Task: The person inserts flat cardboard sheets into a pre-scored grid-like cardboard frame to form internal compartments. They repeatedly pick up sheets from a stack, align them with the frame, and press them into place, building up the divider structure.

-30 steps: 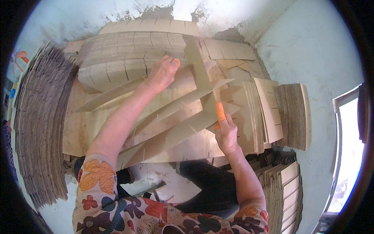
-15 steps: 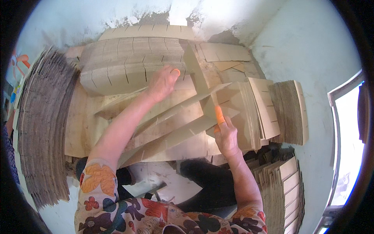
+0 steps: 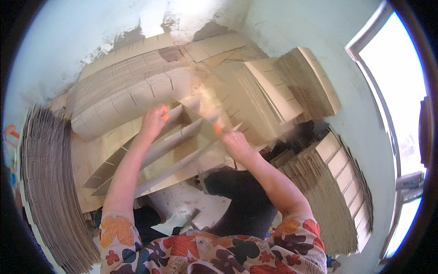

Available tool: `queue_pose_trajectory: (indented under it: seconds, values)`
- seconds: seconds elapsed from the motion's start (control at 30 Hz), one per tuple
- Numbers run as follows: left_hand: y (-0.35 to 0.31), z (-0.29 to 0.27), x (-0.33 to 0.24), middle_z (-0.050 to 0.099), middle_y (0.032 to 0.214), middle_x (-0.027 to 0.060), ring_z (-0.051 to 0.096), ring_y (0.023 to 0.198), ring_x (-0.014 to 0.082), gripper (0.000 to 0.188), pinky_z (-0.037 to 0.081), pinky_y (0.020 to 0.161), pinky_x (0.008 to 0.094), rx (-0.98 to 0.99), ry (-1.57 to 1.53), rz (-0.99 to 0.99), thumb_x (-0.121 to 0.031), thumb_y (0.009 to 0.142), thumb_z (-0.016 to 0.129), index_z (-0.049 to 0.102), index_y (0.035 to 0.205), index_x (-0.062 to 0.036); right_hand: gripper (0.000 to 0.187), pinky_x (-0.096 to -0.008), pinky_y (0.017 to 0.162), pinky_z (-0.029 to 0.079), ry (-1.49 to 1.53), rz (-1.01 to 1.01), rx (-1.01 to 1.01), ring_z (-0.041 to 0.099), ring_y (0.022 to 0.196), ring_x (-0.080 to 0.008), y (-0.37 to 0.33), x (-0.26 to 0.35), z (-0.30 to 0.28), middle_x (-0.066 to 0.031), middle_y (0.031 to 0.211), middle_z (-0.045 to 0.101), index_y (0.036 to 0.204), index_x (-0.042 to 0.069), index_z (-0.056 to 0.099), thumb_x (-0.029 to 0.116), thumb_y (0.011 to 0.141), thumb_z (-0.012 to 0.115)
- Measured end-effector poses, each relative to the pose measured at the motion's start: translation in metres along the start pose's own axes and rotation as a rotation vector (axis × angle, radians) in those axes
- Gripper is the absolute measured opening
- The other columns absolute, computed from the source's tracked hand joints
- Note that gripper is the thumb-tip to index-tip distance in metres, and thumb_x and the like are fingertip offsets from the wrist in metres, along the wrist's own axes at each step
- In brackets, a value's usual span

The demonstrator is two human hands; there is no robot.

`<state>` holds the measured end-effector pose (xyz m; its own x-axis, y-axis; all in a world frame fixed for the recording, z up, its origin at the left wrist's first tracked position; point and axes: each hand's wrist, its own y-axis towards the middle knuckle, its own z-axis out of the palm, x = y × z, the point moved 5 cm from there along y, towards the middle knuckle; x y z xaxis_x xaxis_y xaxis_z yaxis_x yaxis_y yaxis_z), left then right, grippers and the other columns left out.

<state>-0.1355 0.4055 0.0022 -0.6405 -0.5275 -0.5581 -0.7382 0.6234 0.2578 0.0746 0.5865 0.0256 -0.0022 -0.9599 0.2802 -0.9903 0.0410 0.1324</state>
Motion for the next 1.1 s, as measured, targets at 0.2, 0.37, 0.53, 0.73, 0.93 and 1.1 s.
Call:
queue_pose_trajectory:
  seconds: [0.2,0.37,0.53,0.73,0.93,1.1]
  values:
    - [-0.048,-0.083,-0.046,0.064,0.094,0.0154,0.061,0.084,0.0325,0.03,0.049,0.072,0.0398,-0.274,-0.014,0.088,-0.007,0.074,0.073,0.062,0.101,-0.0026,0.04,-0.0394,0.082,0.05,0.299,0.35,0.03,0.059,0.098,-0.0318,-0.004,-0.035,-0.058,-0.015,0.116,0.06,0.119,0.014,0.058,0.023,0.081,0.065]
    - [-0.137,-0.114,-0.093,0.064,0.093,0.0146,0.06,0.083,0.0326,0.038,0.049,0.071,0.0398,-0.281,0.088,0.236,-0.006,0.068,0.077,0.063,0.102,-0.0013,0.038,-0.0598,0.093,0.036,-0.368,0.578,-0.386,0.038,0.126,-0.0351,-0.016,-0.106,-0.062,-0.0171,0.137,0.042,0.109,0.005,0.06,0.026,0.078,0.069]
    - [-0.194,-0.098,-0.084,0.064,0.093,0.0134,0.058,0.082,0.0303,0.042,0.047,0.07,0.0393,-0.197,0.186,0.175,-0.008,0.064,0.078,0.062,0.102,0.0,0.05,-0.0708,0.099,0.02,-0.435,0.646,-0.205,0.023,0.136,-0.0373,-0.016,-0.129,-0.017,-0.0211,0.142,0.03,0.114,-0.004,0.056,0.025,0.076,0.07]
    - [-0.219,-0.089,-0.066,0.064,0.095,0.0134,0.058,0.085,0.029,0.044,0.045,0.073,0.0393,-0.201,0.224,0.147,-0.009,0.063,0.078,0.062,0.102,0.0016,0.039,-0.074,0.098,0.017,-0.492,0.57,-0.261,0.024,0.135,-0.0411,-0.013,-0.11,-0.02,-0.0243,0.139,0.034,0.11,-0.006,0.06,0.014,0.077,0.06]
    - [-0.221,-0.079,-0.062,0.064,0.099,0.0145,0.057,0.089,0.0294,0.044,0.044,0.078,0.0409,-0.171,0.29,0.168,-0.013,0.064,0.077,0.061,0.102,0.0021,0.046,-0.0719,0.098,0.019,-0.648,0.553,-0.296,0.025,0.135,-0.0397,-0.013,-0.113,-0.009,-0.0237,0.137,0.038,0.113,-0.005,0.058,0.016,0.073,0.065]
    - [-0.228,-0.07,-0.06,0.064,0.099,0.0147,0.057,0.091,0.0296,0.043,0.043,0.079,0.041,-0.169,0.308,0.187,-0.014,0.066,0.076,0.061,0.102,0.0021,0.046,-0.0719,0.098,0.019,-0.581,0.554,-0.065,0.025,0.134,-0.0406,-0.012,-0.076,-0.027,-0.0225,0.134,0.04,0.115,-0.006,0.058,0.014,0.074,0.063]
